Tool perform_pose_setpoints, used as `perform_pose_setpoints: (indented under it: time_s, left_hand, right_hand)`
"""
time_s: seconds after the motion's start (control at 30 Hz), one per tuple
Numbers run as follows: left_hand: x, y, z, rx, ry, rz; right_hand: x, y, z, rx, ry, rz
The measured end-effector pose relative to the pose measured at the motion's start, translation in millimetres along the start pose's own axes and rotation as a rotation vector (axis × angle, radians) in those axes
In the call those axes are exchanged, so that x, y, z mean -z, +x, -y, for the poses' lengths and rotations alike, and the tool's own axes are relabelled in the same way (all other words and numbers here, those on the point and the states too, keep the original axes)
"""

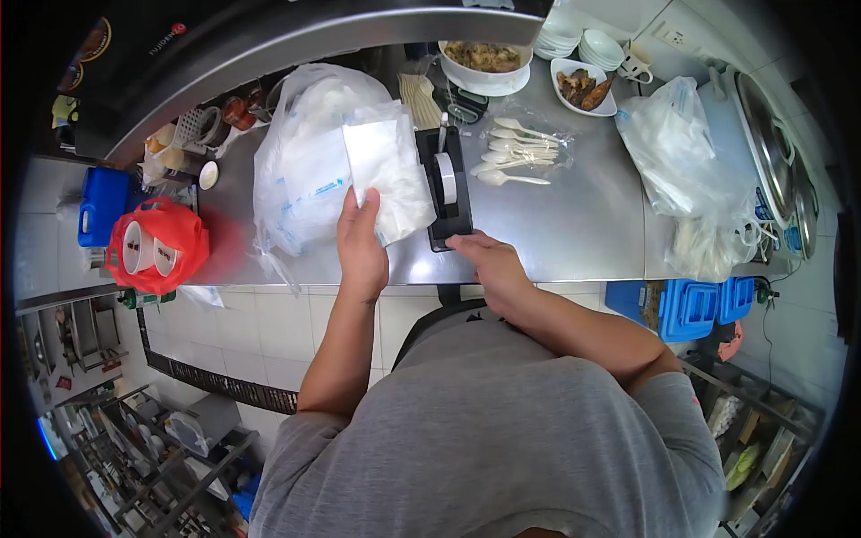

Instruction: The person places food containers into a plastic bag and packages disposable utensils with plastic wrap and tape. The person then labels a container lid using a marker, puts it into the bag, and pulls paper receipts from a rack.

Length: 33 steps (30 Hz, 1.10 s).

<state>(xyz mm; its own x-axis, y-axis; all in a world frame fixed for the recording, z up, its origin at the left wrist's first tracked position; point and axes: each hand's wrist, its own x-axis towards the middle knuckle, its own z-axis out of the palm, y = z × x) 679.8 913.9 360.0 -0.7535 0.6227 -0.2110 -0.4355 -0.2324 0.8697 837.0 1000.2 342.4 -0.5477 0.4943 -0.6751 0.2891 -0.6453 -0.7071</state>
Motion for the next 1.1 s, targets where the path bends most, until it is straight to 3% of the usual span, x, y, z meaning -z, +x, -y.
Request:
perform_pose_setpoints:
  time_s: [0.2, 0.3, 0.47, 0.6, 0.7, 0.9, 1.0, 1.1]
  left_hand:
    - [-3, -3, 4, 0.005, -0.082, 0.014]
    - [-3, -1, 18, 0.018, -0.127, -0.023]
    - [11, -9, 58, 0.047, -0.36, -0.064]
    - [7, -19, 93, 0.156, -0.51, -0.286]
    - [4, -15, 107, 0.188, -0.557, -0.269]
    - [-10, -17, 112, 0.202, -0.588, -0.314]
    - [-3, -17, 110, 0.222, -0.606, -0.281]
    - [6, -17, 92, 0.114, -0.528, -0.174]
  right_hand:
    - [18, 14, -58, -0.045, -0.213, -0.041]
    - [18, 18, -75, 0.271, -0.317, 0.019]
    - [23, 16, -76, 0.226, -0.18, 0.021]
    - [28, 24, -74, 0.22, 0.122, 0.082]
    - [31, 18, -65, 0.303, 0.27, 0.166]
    - [31, 10, -80, 0.369, 0.052, 0.022]
    - [37, 10, -80, 0.367, 0.044, 0.027]
    - [35, -5, -70, 0.371, -0.043, -0.02]
